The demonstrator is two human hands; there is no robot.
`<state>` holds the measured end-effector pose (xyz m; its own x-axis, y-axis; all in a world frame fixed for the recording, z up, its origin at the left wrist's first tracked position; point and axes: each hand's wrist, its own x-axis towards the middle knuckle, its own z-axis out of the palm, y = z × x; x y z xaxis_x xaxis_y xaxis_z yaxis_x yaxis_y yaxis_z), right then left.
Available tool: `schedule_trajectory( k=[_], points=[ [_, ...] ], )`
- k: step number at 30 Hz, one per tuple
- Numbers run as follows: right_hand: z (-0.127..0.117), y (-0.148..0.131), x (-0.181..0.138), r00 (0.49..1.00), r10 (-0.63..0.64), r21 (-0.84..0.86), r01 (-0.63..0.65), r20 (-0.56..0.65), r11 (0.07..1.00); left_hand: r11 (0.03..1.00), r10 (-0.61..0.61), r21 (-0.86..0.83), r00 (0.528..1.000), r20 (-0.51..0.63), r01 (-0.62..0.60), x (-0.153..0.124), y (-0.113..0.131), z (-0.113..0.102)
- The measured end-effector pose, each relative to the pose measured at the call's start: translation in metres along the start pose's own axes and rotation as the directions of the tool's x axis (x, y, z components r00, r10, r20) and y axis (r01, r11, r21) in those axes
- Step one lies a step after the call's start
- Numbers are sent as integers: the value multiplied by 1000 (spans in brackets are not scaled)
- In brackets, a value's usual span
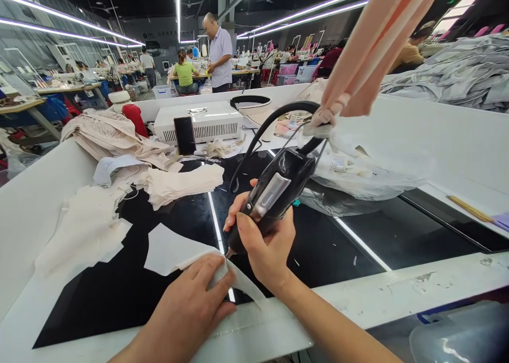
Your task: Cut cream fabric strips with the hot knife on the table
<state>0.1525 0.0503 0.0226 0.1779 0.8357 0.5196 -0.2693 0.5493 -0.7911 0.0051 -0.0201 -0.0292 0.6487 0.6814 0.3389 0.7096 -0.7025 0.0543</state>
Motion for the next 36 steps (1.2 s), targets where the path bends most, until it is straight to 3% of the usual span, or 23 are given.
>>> schedule_trajectory(
  k=[10, 21, 26, 32, 36],
  points=[
    [-3, -5, 4, 1000, -22, 89, 24, -17, 996, 1000, -3, -17, 1000, 2, 3, -1, -1, 1],
    [-6, -3, 3, 999, 25, 16, -25, 21, 1000, 999, -12, -54, 1000, -22, 10, 1, 0, -6],
    [-12, -6, 15, 996, 16, 26, -18, 87, 999, 996, -23, -92, 1000, -2, 23, -4, -18, -16],
    [-28, -20, 39, 980, 13, -101, 7, 199, 995, 997, 55, -51, 992, 110, -50, -10, -50, -13],
    [-37, -27, 47, 982, -26, -202, 65, 186, 977, 996, -84, 13, 980, 183, 83, 4, -33, -16]
  ],
)
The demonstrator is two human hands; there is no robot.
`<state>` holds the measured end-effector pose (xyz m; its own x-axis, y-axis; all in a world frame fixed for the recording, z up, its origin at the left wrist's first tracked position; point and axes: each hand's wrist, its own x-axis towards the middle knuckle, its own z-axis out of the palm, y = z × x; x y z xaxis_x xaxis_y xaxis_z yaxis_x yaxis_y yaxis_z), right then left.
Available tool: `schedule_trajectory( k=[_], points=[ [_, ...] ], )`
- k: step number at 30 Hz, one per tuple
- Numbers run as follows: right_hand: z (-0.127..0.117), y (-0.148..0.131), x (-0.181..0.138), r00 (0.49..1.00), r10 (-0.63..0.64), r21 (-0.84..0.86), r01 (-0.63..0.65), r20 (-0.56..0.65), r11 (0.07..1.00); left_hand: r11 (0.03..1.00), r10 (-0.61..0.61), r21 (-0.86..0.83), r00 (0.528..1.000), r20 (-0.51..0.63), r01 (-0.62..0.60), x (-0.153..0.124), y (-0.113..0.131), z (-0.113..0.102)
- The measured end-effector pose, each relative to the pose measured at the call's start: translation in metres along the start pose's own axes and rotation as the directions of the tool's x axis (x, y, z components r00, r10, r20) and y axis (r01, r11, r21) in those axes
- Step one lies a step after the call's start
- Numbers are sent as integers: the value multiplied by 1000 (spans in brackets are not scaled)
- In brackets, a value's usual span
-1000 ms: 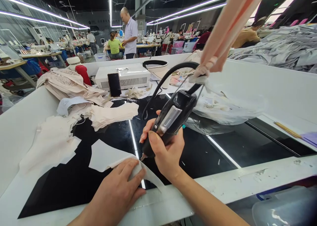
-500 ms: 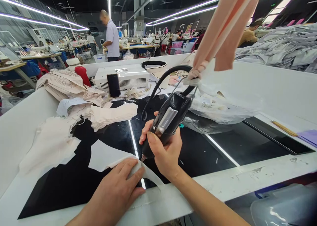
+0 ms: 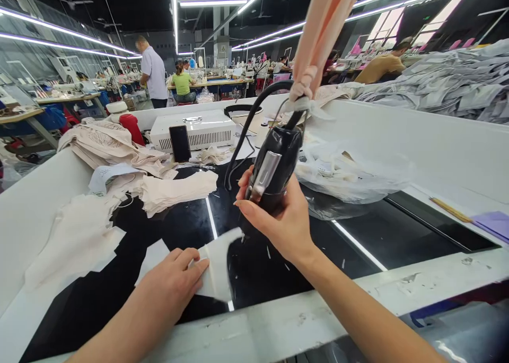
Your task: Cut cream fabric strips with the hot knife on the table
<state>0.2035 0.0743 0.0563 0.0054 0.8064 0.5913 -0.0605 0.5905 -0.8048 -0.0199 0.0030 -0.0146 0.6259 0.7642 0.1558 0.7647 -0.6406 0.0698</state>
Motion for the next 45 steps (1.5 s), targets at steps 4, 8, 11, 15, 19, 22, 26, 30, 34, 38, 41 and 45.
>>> schedule_trajectory(
  k=[4, 8, 11, 15, 19, 22, 26, 30, 34, 38, 41, 45],
  points=[
    [-6, -1, -9, 998, -20, 112, 27, -61, 993, 985, -132, -94, 982, 138, 146, 12, 30, -12],
    [-11, 0, -22, 996, -17, 232, 37, -87, 972, 981, -187, 87, 969, 164, 174, 16, 35, -22],
    [-14, -1, -27, 994, -27, 258, 55, -109, 965, 985, -83, 162, 989, 127, 62, 19, 31, -24],
    [-14, 0, -27, 993, -27, 269, 57, -113, 962, 995, 68, 68, 998, 13, -69, 28, 35, -17],
    [-11, 3, -28, 991, -21, 275, 58, -134, 960, 974, 224, 47, 967, -125, -219, 39, 46, -6],
    [-10, 5, -29, 989, -20, 280, 60, -143, 958, 947, 320, 63, 928, -190, -314, 47, 50, 3],
    [-9, 9, -32, 990, -16, 271, 55, -142, 961, 944, 329, 60, 921, -209, -324, 55, 50, 18],
    [-10, 11, -34, 992, -8, 267, 43, -128, 963, 952, 306, 83, 927, -218, -294, 60, 49, 32],
    [-12, 11, -34, 991, -21, 245, 52, -129, 968, 962, 274, 66, 926, -259, -266, 62, 46, 40],
    [-14, 12, -35, 988, -45, 219, 77, -147, 973, 972, 230, 21, 923, -309, -235, 59, 42, 41],
    [-14, 12, -37, 987, -32, 219, 67, -157, 974, 969, 246, 57, 914, -323, -241, 57, 42, 41],
    [-11, 9, -39, 988, -16, 227, 50, -152, 973, 964, 266, 101, 911, -315, -247, 49, 46, 38]
  ],
)
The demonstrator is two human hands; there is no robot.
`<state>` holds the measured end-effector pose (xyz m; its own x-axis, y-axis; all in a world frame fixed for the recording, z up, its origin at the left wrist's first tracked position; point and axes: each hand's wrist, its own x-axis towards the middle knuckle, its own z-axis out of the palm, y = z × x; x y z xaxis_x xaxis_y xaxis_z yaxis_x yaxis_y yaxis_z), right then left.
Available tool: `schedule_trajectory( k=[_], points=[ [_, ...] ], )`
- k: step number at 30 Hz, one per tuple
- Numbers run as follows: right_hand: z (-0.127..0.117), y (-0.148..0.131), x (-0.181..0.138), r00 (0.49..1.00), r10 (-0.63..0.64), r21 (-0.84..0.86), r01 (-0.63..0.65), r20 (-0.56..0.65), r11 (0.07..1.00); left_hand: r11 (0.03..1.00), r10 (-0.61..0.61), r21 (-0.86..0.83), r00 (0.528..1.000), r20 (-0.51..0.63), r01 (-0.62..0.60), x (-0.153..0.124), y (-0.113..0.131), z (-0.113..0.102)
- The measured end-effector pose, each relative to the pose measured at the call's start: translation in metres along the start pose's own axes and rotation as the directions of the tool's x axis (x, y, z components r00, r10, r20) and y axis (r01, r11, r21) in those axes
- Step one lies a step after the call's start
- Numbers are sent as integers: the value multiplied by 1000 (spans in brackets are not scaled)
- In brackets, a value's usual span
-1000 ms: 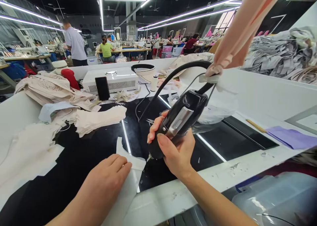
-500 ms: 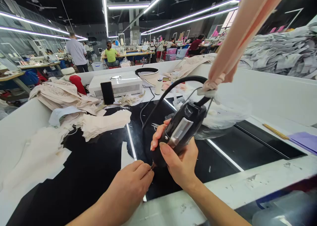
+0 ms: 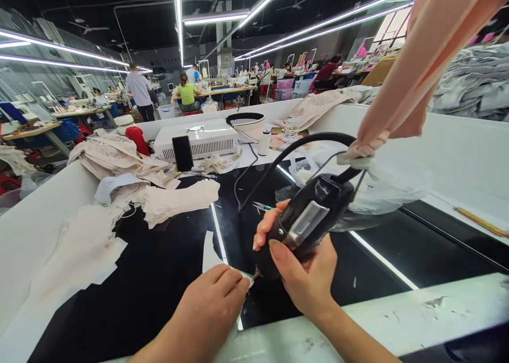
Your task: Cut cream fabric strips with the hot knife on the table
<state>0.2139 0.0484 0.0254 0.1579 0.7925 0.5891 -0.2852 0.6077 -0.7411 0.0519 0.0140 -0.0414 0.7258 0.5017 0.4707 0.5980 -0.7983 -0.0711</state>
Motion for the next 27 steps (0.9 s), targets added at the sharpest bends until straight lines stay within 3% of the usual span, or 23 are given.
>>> schedule_trajectory(
  k=[7, 21, 27],
  points=[
    [3, -11, -7, 1000, 29, 9, -29, -7, 1000, 991, 81, 102, 995, 64, -87, -9, 8, -14],
    [6, -15, -7, 998, 57, 18, -57, -16, 998, 990, 76, 116, 996, 54, -82, -6, 8, -19],
    [7, -20, -9, 998, 63, -24, -64, -29, 998, 997, 55, 49, 991, 126, -62, -10, 9, -23]
  ],
)
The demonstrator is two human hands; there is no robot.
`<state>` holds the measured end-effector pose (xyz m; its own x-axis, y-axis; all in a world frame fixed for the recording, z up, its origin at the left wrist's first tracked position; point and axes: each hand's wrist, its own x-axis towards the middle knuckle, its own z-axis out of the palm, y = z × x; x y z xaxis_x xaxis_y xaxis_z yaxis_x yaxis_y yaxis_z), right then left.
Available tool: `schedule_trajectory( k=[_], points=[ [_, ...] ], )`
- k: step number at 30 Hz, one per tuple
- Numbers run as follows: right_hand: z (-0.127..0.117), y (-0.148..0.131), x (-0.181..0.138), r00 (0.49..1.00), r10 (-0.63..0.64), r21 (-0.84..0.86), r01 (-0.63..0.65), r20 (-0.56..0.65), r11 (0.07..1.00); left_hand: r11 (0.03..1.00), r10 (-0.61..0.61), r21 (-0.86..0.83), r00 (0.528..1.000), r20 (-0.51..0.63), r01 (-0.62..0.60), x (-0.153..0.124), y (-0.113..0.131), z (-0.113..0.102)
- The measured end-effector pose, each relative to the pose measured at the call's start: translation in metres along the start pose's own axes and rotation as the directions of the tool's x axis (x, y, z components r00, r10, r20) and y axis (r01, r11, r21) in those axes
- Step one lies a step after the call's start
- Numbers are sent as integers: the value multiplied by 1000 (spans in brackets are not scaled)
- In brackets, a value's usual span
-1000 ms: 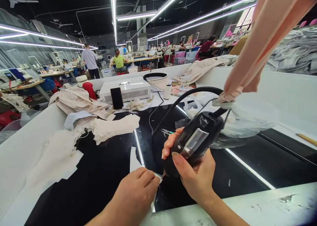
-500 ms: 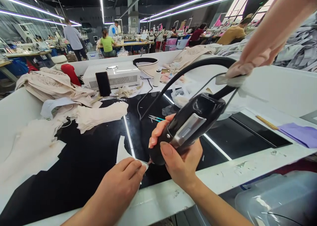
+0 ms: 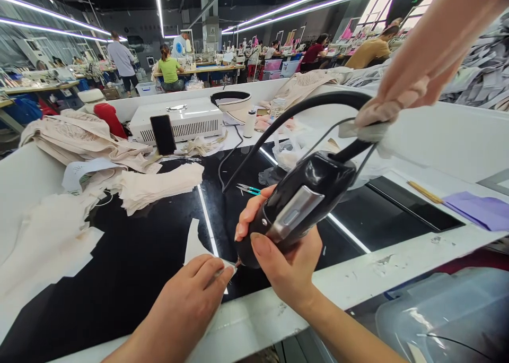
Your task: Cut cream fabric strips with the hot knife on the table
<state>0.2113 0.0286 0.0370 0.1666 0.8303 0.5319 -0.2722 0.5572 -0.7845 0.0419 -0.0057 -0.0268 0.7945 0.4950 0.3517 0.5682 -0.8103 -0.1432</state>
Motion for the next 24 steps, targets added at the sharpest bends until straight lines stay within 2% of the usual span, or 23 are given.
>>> schedule_trajectory(
  k=[5, 10, 16, 24],
  points=[
    [2, -5, -6, 1000, 0, 6, 0, 18, 1000, 985, -81, -152, 997, 4, 81, -12, 5, 5],
    [3, -9, -11, 999, -44, 31, 44, 24, 999, 970, -130, -209, 991, -21, 123, -18, 5, 3],
    [0, -7, -12, 1000, -16, -2, 16, 20, 1000, 968, -157, -201, 988, -15, 150, -15, 2, -2],
    [10, 2, -2, 999, 7, 73, -4, -41, 997, 976, -148, -161, 989, -9, 145, -15, 2, -4]
  ],
)
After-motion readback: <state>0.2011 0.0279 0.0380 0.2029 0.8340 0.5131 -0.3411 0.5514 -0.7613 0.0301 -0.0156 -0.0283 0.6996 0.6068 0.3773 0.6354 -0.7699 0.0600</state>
